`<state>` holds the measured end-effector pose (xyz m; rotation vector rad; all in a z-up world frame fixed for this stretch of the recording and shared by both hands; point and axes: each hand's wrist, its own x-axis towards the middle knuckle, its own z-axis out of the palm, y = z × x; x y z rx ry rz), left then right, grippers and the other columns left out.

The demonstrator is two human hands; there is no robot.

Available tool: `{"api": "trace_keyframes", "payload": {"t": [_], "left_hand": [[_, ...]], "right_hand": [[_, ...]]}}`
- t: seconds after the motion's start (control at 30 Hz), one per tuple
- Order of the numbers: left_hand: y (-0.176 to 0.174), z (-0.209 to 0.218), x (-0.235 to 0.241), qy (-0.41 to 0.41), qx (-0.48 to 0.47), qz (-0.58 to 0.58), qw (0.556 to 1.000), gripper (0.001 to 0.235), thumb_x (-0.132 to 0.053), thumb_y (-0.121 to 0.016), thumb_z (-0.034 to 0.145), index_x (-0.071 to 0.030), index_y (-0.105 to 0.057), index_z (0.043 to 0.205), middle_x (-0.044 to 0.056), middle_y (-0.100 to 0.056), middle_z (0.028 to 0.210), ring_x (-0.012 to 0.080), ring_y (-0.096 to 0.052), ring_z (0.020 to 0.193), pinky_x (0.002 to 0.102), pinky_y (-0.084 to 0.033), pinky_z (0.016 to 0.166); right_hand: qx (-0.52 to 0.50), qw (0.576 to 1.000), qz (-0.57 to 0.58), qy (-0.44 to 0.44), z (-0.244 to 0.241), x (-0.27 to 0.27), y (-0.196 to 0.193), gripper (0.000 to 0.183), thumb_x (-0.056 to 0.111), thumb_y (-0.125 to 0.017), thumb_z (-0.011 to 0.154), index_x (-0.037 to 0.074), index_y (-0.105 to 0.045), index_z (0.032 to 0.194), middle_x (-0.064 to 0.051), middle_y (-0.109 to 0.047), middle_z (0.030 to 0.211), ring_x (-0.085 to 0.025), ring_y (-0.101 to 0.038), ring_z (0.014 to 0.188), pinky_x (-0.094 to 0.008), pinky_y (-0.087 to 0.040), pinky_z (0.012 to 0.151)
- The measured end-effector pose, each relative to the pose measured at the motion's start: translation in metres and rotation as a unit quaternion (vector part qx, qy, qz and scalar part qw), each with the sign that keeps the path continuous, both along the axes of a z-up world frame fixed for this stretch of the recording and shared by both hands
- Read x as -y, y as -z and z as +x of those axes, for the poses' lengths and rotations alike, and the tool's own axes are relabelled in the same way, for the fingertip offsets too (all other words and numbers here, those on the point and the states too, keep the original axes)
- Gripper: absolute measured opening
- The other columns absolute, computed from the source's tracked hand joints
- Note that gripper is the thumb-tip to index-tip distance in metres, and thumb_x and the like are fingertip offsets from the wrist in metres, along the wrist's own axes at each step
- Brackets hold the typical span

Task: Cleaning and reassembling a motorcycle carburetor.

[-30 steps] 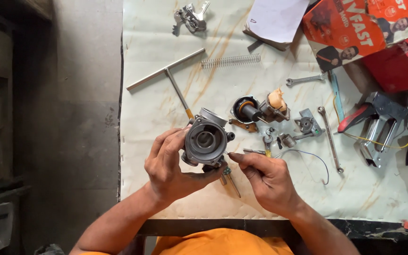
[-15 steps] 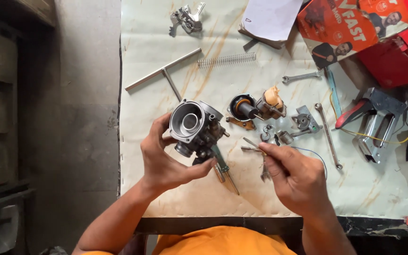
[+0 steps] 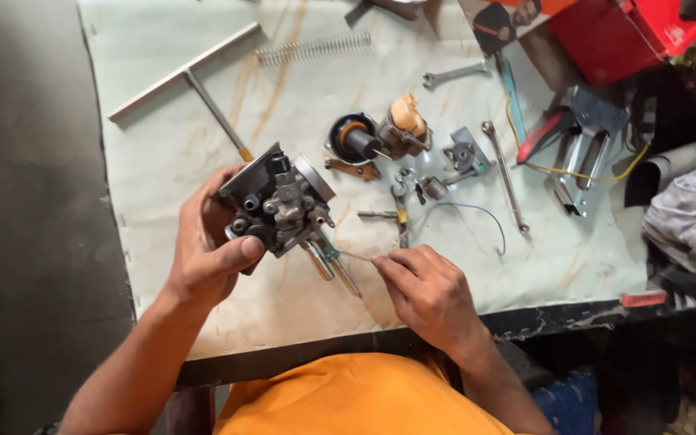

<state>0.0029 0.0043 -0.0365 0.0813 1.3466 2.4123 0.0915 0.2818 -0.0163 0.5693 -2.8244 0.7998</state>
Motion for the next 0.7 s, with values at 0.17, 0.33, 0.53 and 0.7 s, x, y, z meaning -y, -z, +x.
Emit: {"api": "trace_keyframes", "payload": {"t": [0.17,0.33,0.53,0.7], "left_hand": [[-0.004,0.002,0.000,0.021,-0.016,-0.013,1.000,0.091,-0.032,-0.089,0.071,0.009,-0.048,0.141,0.013,-0.063,0.109,0.0102,-0.058,0.072,0.021,-0.046,0.053],[-0.016,0.003,-0.004,0.010,-0.119,-0.089,0.989,0.089,-0.034,-0.087,0.069,0.007,-0.050,0.139,0.012,-0.061,0.125,0.0145,-0.063,0.115,0.024,-0.053,0.100],[-0.016,0.006,-0.005,0.016,-0.139,-0.196,0.971,0.094,-0.033,-0.092,0.067,0.006,-0.050,0.141,0.014,-0.063,0.127,0.0202,-0.066,0.120,0.031,-0.060,0.098],[-0.015,0.007,-0.005,0.056,-0.032,-0.094,0.994,0.094,-0.034,-0.091,0.065,0.007,-0.051,0.140,0.013,-0.066,0.117,0.0178,-0.066,0.106,0.030,-0.060,0.082]], "right_hand": [[-0.034,0.999,0.005,0.009,0.000,0.002,0.005,0.023,0.007,-0.083,0.082,0.002,-0.073,0.102,-0.010,-0.070,0.094,-0.028,-0.068,0.084,-0.038,-0.056,0.071],[-0.045,0.996,-0.023,0.071,-0.003,-0.011,0.000,0.022,0.011,-0.087,0.080,0.005,-0.075,0.098,-0.008,-0.072,0.094,-0.027,-0.068,0.083,-0.037,-0.056,0.069],[-0.080,0.993,0.048,0.072,-0.027,-0.007,-0.006,0.023,0.005,-0.080,0.084,0.008,-0.076,0.106,-0.007,-0.071,0.101,-0.028,-0.068,0.095,-0.038,-0.057,0.081],[-0.072,0.988,0.131,-0.029,-0.044,0.011,-0.003,0.033,0.013,-0.075,0.086,0.002,-0.075,0.117,-0.010,-0.069,0.107,-0.029,-0.063,0.090,-0.042,-0.053,0.078]]}}
